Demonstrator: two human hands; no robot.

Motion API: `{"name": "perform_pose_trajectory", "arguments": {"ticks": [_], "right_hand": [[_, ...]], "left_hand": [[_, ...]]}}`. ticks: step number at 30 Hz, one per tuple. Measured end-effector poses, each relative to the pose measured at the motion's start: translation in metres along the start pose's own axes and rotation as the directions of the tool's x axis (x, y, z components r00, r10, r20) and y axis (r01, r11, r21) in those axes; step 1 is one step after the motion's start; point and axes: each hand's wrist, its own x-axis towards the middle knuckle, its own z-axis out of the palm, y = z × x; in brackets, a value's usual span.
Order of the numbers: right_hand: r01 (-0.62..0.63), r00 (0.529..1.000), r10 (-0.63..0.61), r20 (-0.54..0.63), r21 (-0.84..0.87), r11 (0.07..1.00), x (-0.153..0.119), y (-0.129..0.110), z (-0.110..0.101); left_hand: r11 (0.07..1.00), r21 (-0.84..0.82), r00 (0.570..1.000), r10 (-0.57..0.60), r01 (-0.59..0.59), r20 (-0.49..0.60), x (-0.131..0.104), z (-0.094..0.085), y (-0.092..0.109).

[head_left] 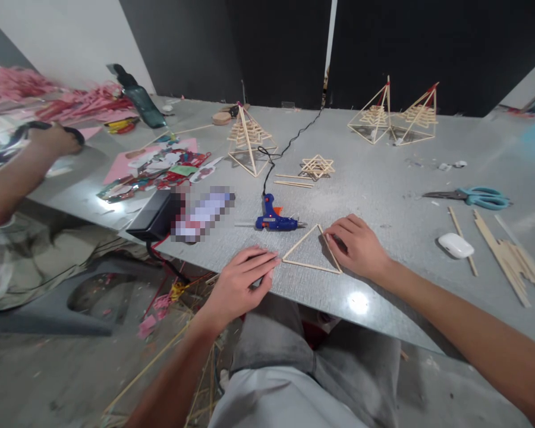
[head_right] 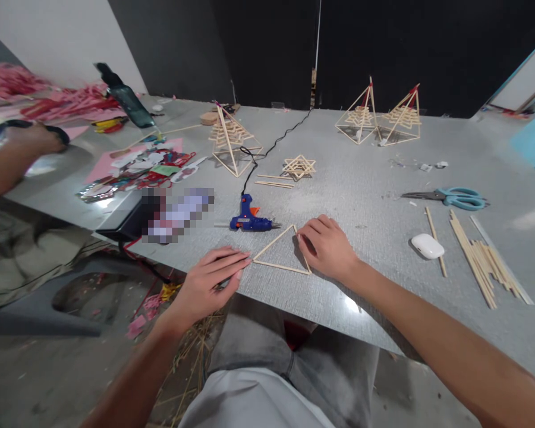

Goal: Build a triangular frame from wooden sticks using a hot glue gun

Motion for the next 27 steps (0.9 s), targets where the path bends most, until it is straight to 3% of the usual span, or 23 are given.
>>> {"name": "perform_pose_trajectory", "arguments": {"ticks": [7,15,21,27], "right_hand": [[-0.021,1.000,0.021,0.001,0.018,1.000,0.0007,-0.0010,0.0001],[-0.006,1.000,0.006,0.004,0.004,1.000,0.0003,-0.0010,-0.0004],[-0.009,1.000,0.009,0.000,0.005,1.000,0.0002,-0.0008,0.0003],[-0.013,1.000,0.013,0.000,-0.001,1.000,0.0001,-0.0010,0.0011]], "left_hand": [[0.992,-0.104,0.996,-0.078,0.073,-0.042,-0.0008,-0.0015,-0.0008],[0.898,-0.301,0.925,-0.365,0.320,-0.108,-0.0058,-0.0080,0.0005],[0.870,-0.353,0.902,-0.411,0.345,-0.132,-0.0042,-0.0074,-0.0010],[0.885,-0.336,0.919,-0.378,0.322,-0.114,-0.0027,-0.0086,-0.0003]]}}
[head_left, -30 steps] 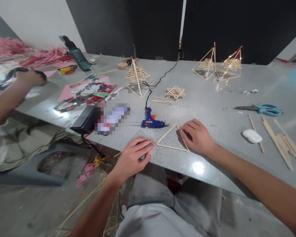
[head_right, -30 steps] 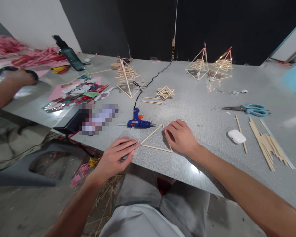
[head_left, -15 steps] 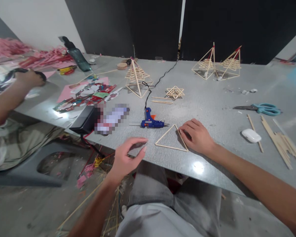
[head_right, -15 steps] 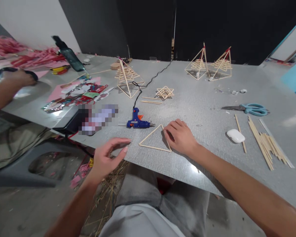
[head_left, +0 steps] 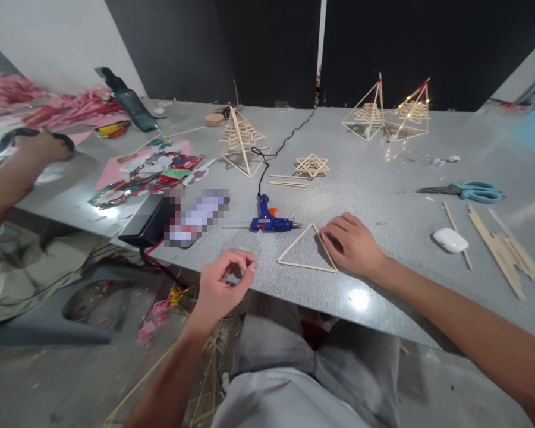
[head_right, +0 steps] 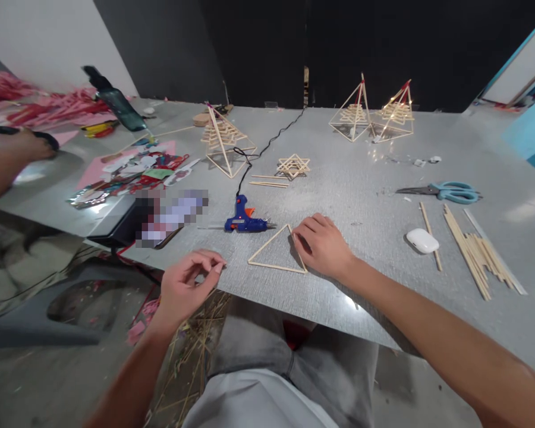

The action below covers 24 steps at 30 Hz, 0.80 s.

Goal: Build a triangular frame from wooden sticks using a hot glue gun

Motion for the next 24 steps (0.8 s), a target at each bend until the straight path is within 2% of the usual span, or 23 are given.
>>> {"name": "perform_pose_trajectory", "arguments": {"ticks": [4,7,10,13,17,19,22,24], "right_hand": [[-0.014,1.000,0.014,0.009,0.015,1.000,0.000,-0.001,0.000],[-0.014,1.000,0.014,-0.001,0.021,1.000,0.001,-0.002,0.000],[-0.018,1.000,0.019,-0.015,0.041,0.999,0.002,-0.003,0.001],[-0.026,0.999,0.028,-0.022,0.086,0.996,0.004,-0.003,0.002],[0.038,0.998,-0.028,-0.059,0.180,0.983,0.000,-0.003,-0.006],[0.097,0.995,-0.091,-0.035,0.221,0.970,-0.007,-0.002,-0.015],[0.159,0.984,-0.172,0.035,0.246,0.956,-0.023,-0.001,-0.032],[0.166,0.983,-0.179,0.034,0.240,0.956,-0.033,-0.001,-0.041]], "left_hand": [[0.999,0.016,0.999,0.036,-0.036,0.010,0.001,-0.001,0.003],[0.994,0.020,0.994,0.106,-0.105,-0.002,0.004,-0.001,0.003],[0.982,0.044,0.983,0.182,-0.182,0.001,0.005,-0.001,0.000],[0.975,0.092,0.979,0.202,-0.203,0.028,0.003,-0.004,-0.006],[0.955,0.182,0.972,0.229,-0.234,0.050,0.002,-0.004,-0.004],[0.911,0.254,0.946,0.302,-0.324,0.120,0.003,-0.002,0.004],[0.771,0.362,0.846,0.423,-0.524,0.324,0.013,0.007,0.018],[0.718,0.371,0.796,0.435,-0.589,0.422,0.024,0.014,0.026]]}}
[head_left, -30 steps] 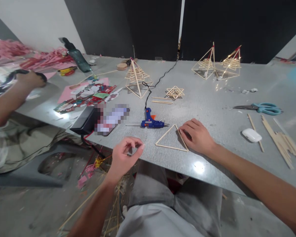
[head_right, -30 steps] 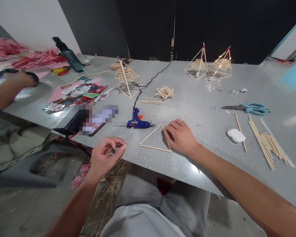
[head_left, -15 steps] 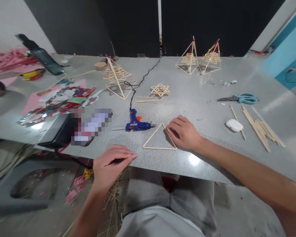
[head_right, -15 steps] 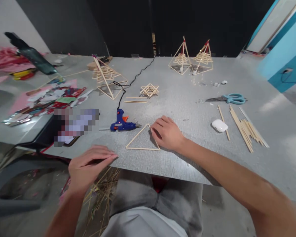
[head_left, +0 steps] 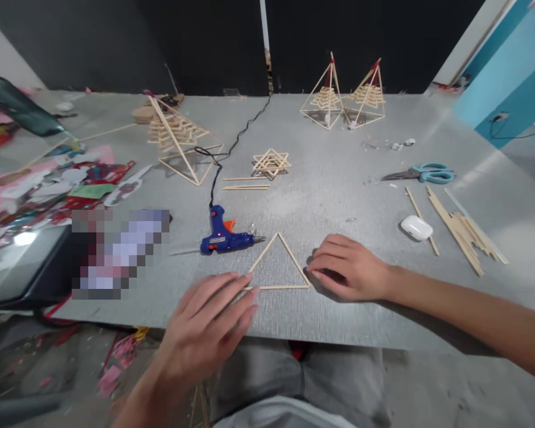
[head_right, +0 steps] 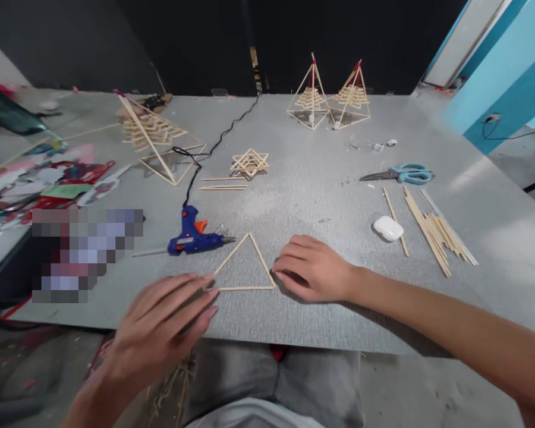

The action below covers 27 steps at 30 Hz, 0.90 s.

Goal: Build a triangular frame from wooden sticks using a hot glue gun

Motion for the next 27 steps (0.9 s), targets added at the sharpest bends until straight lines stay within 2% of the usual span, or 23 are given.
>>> {"name": "perform_pose_trajectory", "arguments": {"ticks": [4,9,15,20,27], "right_hand": [[0.025,1.000,-0.025,0.000,-0.006,1.000,-0.006,-0.005,-0.007],[0.004,0.996,-0.007,0.086,0.037,0.999,-0.004,-0.005,-0.009],[-0.046,0.994,0.045,0.100,0.013,0.999,-0.004,-0.007,-0.011],[-0.059,0.990,0.056,0.128,0.020,0.998,0.000,-0.008,-0.012],[-0.090,0.984,0.085,0.158,0.026,0.996,0.000,-0.009,-0.015]], "left_hand": [[0.992,-0.102,0.992,0.080,-0.070,0.094,0.027,0.008,-0.002],[0.991,-0.126,0.989,0.058,-0.041,0.139,0.040,0.020,0.010],[0.993,-0.109,0.982,-0.019,0.041,0.189,0.041,0.021,0.020],[0.983,-0.181,0.967,0.006,0.042,0.256,0.033,0.020,0.016],[0.977,-0.206,0.957,0.014,0.048,0.289,0.031,0.018,0.013]]}}
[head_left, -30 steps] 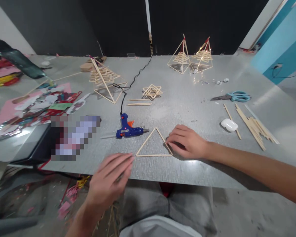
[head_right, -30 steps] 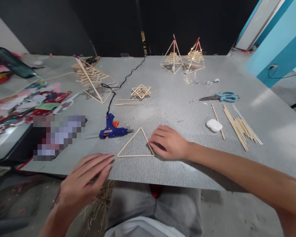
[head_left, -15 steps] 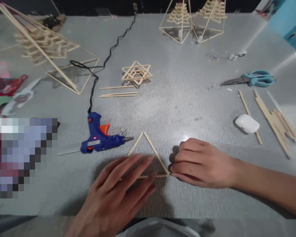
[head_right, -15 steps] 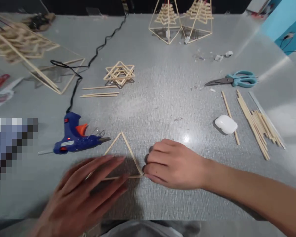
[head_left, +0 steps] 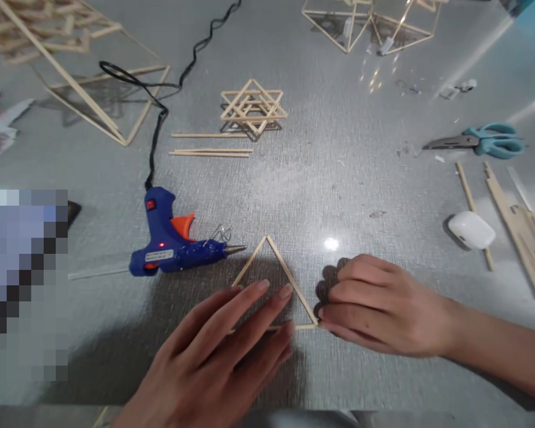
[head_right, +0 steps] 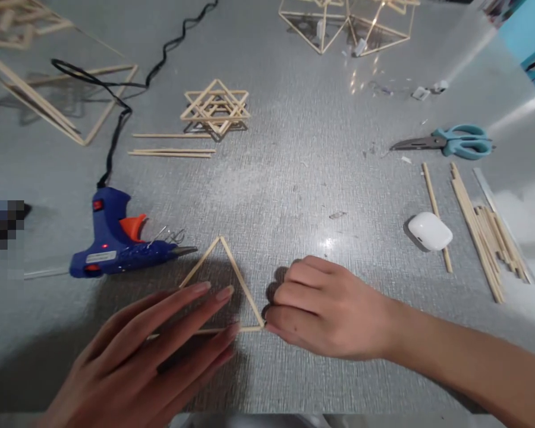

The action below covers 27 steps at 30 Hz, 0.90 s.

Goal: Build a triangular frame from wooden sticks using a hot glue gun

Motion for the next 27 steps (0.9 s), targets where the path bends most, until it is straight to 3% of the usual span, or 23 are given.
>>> {"name": "perform_pose_trajectory", "arguments": {"ticks": [27], "right_hand": [[0.002,1.000,-0.002,0.000,-0.028,1.000,-0.0004,-0.0012,0.0004]], "left_hand": [[1.000,0.018,1.000,-0.004,0.004,-0.011,0.0084,-0.0023,0.0026]]}}
